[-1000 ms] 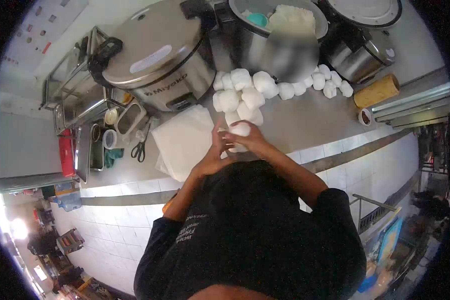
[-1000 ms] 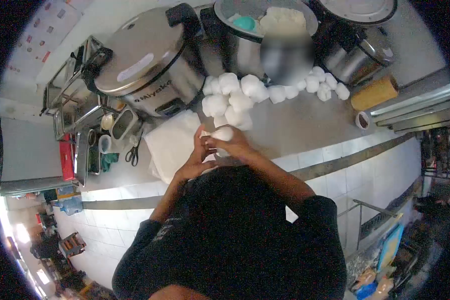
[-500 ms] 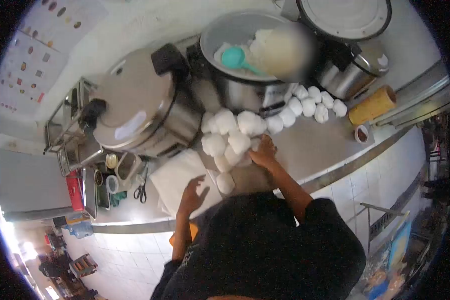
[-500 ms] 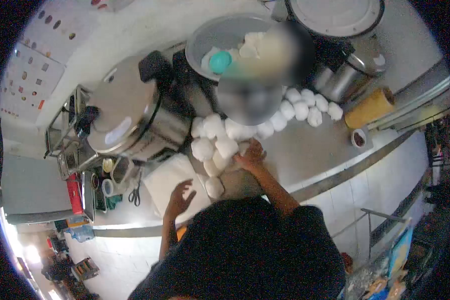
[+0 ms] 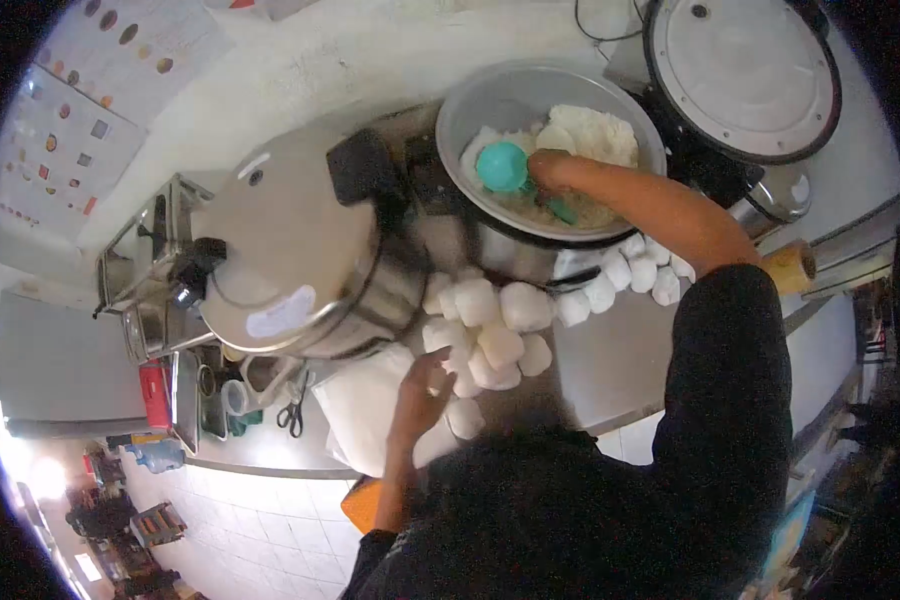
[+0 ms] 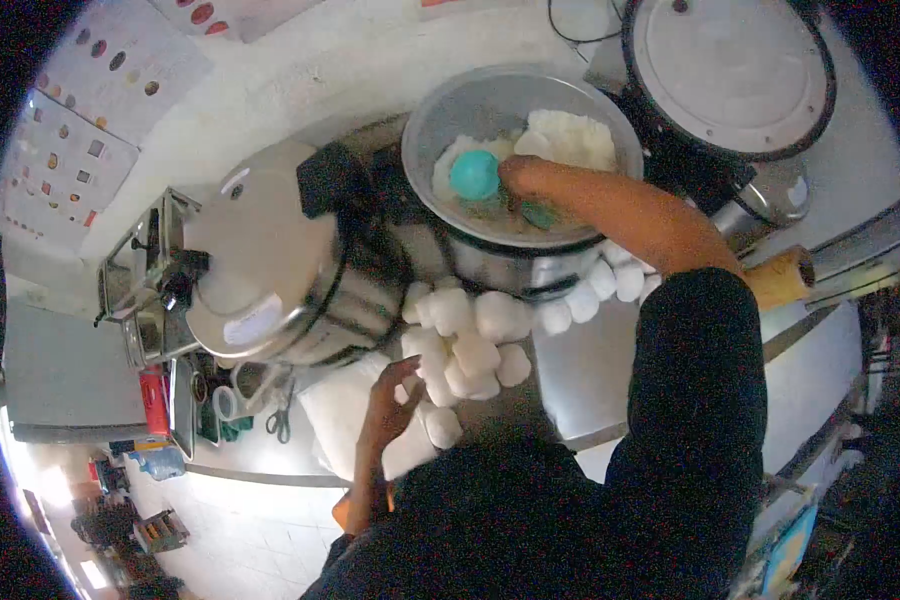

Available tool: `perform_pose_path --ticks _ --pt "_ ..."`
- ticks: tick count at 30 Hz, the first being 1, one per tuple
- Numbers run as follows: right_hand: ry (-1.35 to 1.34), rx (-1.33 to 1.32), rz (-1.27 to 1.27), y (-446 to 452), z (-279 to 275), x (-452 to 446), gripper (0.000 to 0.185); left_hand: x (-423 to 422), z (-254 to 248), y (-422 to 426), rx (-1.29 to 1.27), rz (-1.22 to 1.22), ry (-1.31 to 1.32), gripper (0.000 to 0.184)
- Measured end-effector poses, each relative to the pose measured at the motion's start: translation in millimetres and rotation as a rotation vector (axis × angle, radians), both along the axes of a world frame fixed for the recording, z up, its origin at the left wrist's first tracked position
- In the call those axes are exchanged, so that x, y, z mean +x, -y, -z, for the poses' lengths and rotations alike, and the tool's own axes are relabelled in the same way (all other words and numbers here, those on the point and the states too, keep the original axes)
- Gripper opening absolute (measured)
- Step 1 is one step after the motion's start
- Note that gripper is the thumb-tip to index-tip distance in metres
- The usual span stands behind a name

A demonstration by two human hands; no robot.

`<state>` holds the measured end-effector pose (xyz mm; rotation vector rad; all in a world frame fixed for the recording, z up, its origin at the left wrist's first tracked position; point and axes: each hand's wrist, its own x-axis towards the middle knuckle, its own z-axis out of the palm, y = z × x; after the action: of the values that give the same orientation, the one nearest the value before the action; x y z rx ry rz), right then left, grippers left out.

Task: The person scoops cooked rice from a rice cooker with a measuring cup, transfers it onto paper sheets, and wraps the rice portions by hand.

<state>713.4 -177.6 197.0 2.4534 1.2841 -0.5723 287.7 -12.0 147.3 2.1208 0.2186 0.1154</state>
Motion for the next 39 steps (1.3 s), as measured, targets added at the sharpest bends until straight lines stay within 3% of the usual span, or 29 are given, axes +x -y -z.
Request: perform_pose_path --ticks 4,6,8,9,10,13,16,21,26,29,32,34,35,37,38,39 --pt "-0.093 0.198 0.197 17 -16 20 0.034 49 -23 -4 -0.105 0.077 0.086 0.041" --pt "-0.019 0.232 0.289 24 -38 36 0.029 78 -10 -15 -0.096 0.128 0.195 0.055" --pt "0.258 0.256 0.269 30 -44 58 0.029 120 -21 -13 -0.159 0.148 0.252 0.090" --pt "0.442 0.278 0.218 32 -40 65 0.034 145 -19 -9 -0.040 0.198 0.270 0.108" --pt "0.406 0.237 0.175 30 -37 66 0.033 163 -15 -2 0.084 0.252 0.285 0.127" --pt "0.312 0.124 0.041 9 -34 69 0.030 198 13 47 0.007 0.201 0.208 0.142" --pt "0.206 0.070 -0.065 -14 -32 72 0.030 207 30 57 0.117 0.136 0.274 0.144" --pt "-0.037 0.094 -0.087 12 -20 8 0.040 202 35 59 0.037 0.110 0.255 0.143" --pt "-0.163 0.029 0.012 47 -72 -43 0.041 204 19 54 0.109 0.160 0.145 0.143" --pt "-0.273 0.066 0.042 73 -88 -41 0.045 205 28 57 -0.002 0.098 0.247 0.145" --pt "-0.384 0.290 -0.095 120 -63 -18 0.045 198 5 61 0.048 -0.034 0.317 0.131" --pt "-0.589 0.393 0.135 127 -85 -23 0.043 181 -1 63 0.062 -0.251 0.556 0.105" --pt "-0.764 0.390 0.444 129 -103 -31 0.041 176 -4 66 0.067 -0.361 0.675 0.093" --pt "-0.958 0.509 0.828 125 -119 -46 0.037 181 -64 74 0.129 -0.153 0.774 0.063" --pt "-0.978 0.638 0.896 125 -114 -47 0.035 188 -96 77 0.160 -0.054 0.817 0.049" --pt "-0.999 0.765 0.964 123 -107 -50 0.034 200 -116 85 -0.090 0.044 0.668 0.038"
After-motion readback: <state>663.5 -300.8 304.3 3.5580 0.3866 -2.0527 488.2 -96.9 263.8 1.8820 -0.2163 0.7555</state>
